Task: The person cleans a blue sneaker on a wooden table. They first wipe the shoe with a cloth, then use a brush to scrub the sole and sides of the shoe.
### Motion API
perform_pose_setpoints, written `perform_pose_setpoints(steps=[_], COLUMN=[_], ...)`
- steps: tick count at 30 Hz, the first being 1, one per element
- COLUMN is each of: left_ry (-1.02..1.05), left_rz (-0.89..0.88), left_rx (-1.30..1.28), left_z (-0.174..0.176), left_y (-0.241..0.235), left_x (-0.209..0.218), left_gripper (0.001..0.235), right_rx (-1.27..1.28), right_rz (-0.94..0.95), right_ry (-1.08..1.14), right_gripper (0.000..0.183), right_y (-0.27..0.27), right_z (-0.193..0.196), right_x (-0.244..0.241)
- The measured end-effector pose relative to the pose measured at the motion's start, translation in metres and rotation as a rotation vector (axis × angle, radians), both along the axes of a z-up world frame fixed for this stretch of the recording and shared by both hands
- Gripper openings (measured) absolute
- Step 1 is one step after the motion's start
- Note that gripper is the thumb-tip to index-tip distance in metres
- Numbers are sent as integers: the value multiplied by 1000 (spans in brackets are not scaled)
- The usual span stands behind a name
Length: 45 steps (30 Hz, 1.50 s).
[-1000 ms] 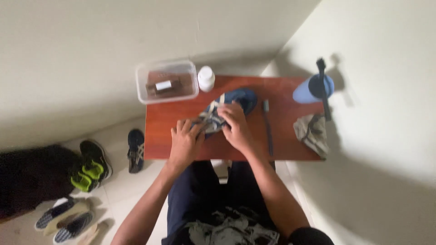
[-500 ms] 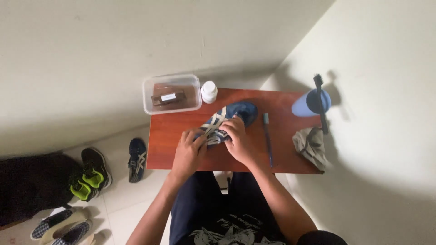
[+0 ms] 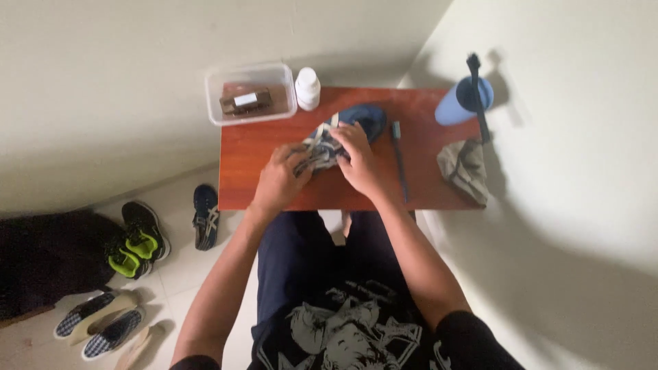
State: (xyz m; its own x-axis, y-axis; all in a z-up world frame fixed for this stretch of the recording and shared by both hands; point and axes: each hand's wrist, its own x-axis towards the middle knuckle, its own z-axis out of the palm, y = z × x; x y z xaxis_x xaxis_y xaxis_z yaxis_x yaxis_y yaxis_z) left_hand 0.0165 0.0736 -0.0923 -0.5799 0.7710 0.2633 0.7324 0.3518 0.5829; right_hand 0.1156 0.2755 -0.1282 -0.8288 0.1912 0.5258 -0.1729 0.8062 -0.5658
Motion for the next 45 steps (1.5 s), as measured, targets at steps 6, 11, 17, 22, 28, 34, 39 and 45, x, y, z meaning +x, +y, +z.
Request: perform_pose_setpoints(steps=[6,11,17,22,28,34,39,45], left_ry=[-213,-249,-215,-244,-217,-234,-152,-68], left_rz=[-206,-175,-128,-157,-117,-111,-132,-112], left_rx=[298,331,280,303,155,136,291,300], left_z=[-33,-23,-10,-18,2,-14,-18,-23], left_y=[-20,-13,-5,1,10,10,9,2], left_x=[-21,-23,-23,-25,-28,-36,-28,-19], left_gripper=[43,29,24,24,33,37,23,32], right_rx=[-36,-112,-165,-139,-191,-229,-120,-59], right_rz=[7,5,-20,-12,25,68,22,23], right_ry=[-10,-29,-53,-85,-167,-154,-46,20], right_gripper=[76,77,63,60,71,73,64,65], right_y=[-2,5,1,8,14,20,14,15], right_z=[-7,-25,-10,-6,25,12,-24,-18], right_x=[1,-13,-13,-13,-18,-25,-14,-7])
